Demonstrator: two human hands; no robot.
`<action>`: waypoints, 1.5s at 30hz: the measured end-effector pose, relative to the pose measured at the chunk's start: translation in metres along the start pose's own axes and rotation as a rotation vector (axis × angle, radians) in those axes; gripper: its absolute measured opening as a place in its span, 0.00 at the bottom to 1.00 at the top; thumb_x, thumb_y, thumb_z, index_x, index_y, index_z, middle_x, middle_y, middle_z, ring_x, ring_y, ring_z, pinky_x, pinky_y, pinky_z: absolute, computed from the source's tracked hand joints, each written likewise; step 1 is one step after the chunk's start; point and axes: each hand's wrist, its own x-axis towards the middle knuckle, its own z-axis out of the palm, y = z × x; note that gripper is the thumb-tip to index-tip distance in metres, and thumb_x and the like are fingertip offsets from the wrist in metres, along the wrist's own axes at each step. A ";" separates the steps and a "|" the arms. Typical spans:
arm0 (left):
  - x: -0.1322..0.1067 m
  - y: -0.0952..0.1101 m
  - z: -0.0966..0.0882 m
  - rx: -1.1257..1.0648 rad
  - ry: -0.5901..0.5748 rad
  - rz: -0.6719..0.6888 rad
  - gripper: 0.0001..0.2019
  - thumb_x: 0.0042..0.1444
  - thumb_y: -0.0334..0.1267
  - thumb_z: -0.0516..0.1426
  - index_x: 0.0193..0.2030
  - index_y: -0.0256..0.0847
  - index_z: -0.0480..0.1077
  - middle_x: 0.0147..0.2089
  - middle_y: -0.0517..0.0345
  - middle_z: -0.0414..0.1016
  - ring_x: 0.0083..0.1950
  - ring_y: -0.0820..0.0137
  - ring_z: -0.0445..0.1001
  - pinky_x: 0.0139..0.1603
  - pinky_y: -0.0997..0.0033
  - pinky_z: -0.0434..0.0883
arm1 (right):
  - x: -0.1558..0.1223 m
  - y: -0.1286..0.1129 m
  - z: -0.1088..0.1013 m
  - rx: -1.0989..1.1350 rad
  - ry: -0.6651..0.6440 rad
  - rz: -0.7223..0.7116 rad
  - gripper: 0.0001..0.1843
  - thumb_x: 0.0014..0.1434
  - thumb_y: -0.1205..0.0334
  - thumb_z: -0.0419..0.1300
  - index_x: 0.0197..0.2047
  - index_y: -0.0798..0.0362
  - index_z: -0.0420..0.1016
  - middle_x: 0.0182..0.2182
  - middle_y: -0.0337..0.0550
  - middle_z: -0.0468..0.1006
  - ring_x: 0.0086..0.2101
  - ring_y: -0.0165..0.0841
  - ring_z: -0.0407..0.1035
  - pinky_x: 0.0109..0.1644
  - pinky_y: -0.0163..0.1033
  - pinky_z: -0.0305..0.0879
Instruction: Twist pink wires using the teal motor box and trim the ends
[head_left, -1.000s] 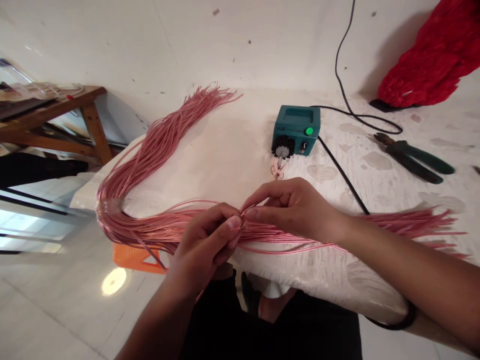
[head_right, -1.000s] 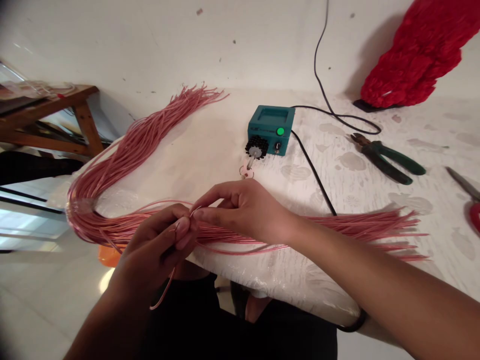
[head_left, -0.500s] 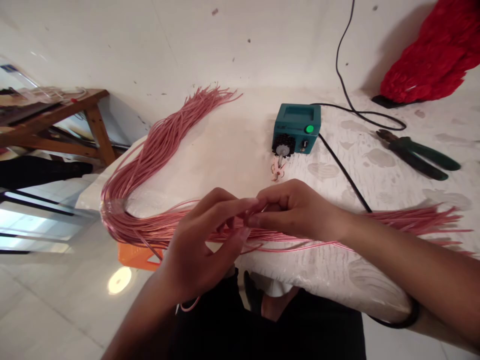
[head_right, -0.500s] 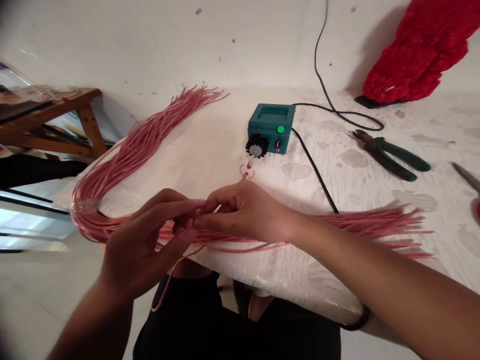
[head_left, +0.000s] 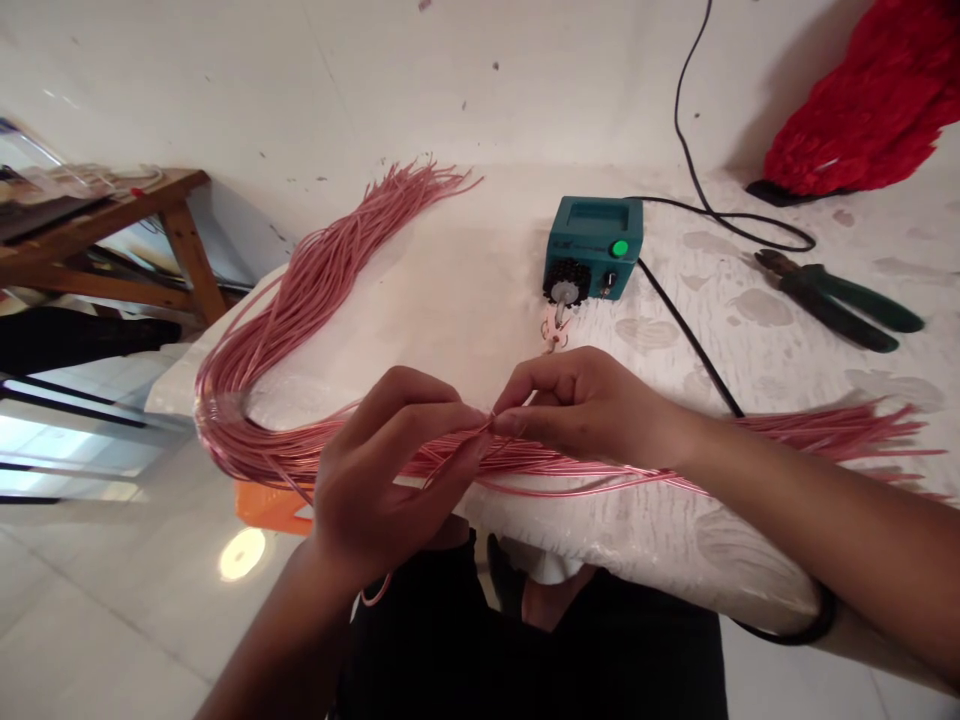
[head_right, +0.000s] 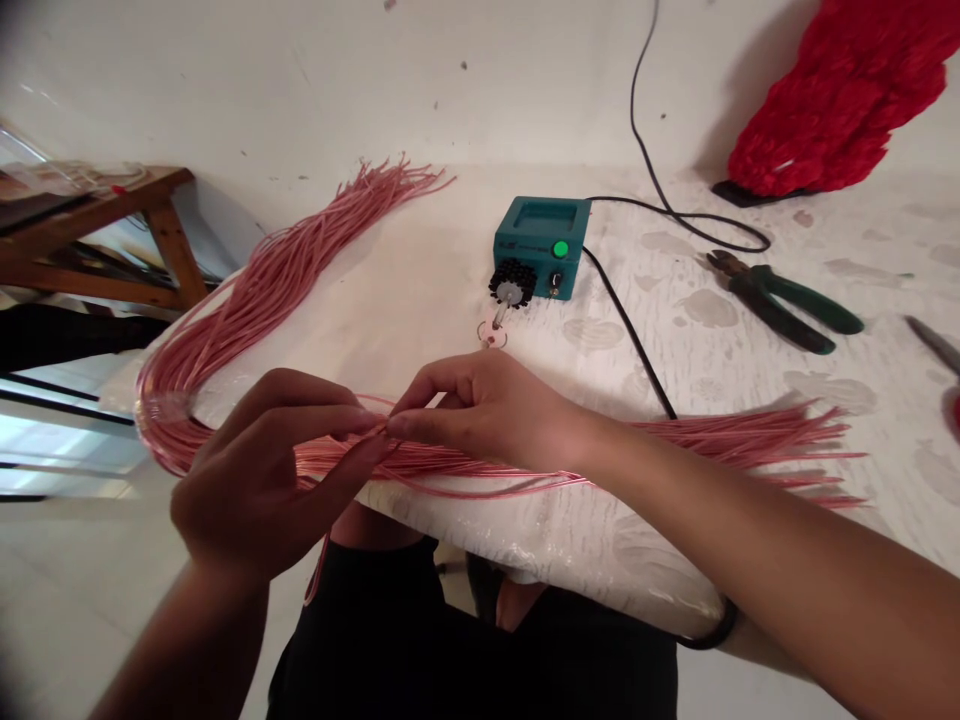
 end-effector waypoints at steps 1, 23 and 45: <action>0.000 0.000 0.001 -0.008 0.010 -0.009 0.15 0.51 0.21 0.66 0.44 0.37 0.75 0.41 0.58 0.74 0.39 0.75 0.75 0.38 0.75 0.75 | 0.000 0.000 0.000 -0.002 -0.005 -0.002 0.05 0.54 0.63 0.71 0.34 0.54 0.80 0.16 0.27 0.66 0.18 0.19 0.49 0.19 0.27 0.43; -0.007 0.002 0.011 0.035 0.110 -0.015 0.15 0.52 0.20 0.65 0.42 0.43 0.78 0.39 0.60 0.78 0.36 0.74 0.78 0.34 0.74 0.76 | 0.001 0.003 0.001 0.034 0.066 -0.046 0.09 0.50 0.62 0.74 0.32 0.55 0.79 0.24 0.35 0.78 0.22 0.22 0.64 0.22 0.28 0.53; -0.001 -0.007 -0.014 -0.804 -0.652 -0.834 0.16 0.61 0.50 0.60 0.29 0.42 0.75 0.24 0.58 0.73 0.24 0.72 0.70 0.20 0.74 0.65 | -0.009 -0.003 0.001 -0.308 -0.125 -0.048 0.09 0.57 0.58 0.69 0.35 0.56 0.82 0.19 0.30 0.67 0.20 0.20 0.55 0.22 0.30 0.47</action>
